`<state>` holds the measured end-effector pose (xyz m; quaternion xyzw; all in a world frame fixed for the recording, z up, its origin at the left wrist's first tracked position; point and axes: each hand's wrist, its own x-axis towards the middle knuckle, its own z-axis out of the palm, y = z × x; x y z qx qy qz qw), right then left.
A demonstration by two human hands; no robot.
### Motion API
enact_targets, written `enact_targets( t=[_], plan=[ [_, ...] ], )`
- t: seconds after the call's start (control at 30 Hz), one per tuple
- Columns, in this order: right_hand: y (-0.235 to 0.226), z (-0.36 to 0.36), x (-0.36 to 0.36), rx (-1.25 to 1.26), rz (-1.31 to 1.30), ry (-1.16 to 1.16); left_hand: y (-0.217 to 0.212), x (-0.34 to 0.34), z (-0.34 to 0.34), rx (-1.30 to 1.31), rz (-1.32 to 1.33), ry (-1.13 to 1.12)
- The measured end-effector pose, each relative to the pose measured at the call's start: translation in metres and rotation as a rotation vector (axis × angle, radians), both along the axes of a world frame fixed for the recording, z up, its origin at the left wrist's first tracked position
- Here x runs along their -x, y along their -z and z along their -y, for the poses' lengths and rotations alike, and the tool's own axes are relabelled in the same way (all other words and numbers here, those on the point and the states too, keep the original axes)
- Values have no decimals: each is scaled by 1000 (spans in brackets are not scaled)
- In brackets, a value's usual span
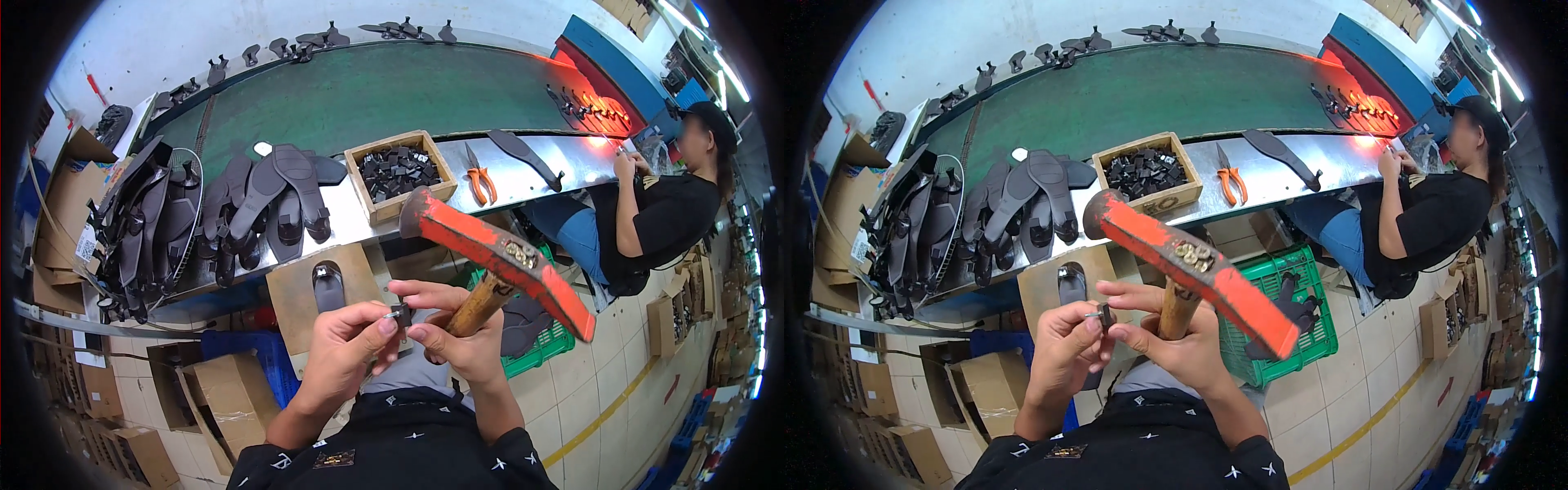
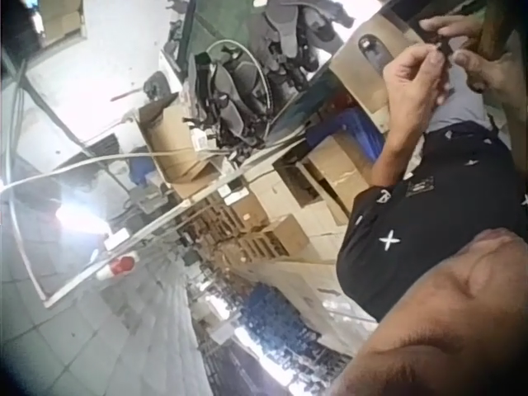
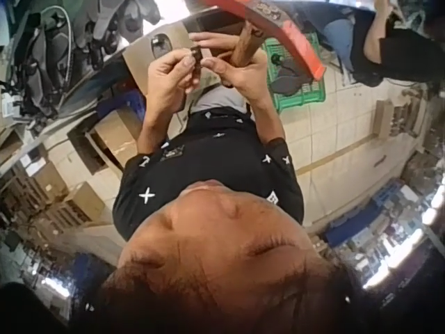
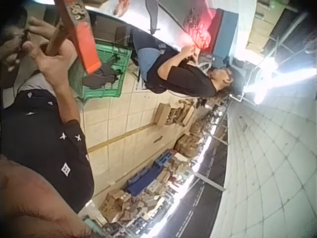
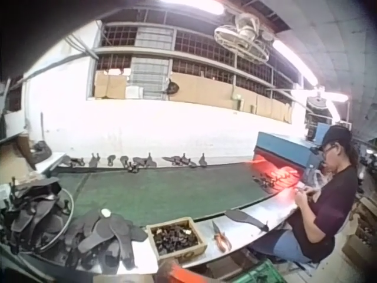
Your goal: Manually assembling and hammering shoe upper components in a factory environment.
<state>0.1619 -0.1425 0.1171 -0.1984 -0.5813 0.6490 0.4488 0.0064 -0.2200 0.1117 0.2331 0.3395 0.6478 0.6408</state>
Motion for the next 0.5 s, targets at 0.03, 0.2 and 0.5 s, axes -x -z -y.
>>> enact_targets(
  t=[0.03, 0.2, 0.5],
  plan=[
    [1, 1, 1, 50, -14, -16, 0, 2, 0, 2, 5, -1],
    [13, -2, 17, 132, -86, 1, 3, 13, -3, 109, 45, 171],
    [7, -4, 29, 342, 34, -56, 47, 70, -5, 67, -1465, -581]
  ],
)
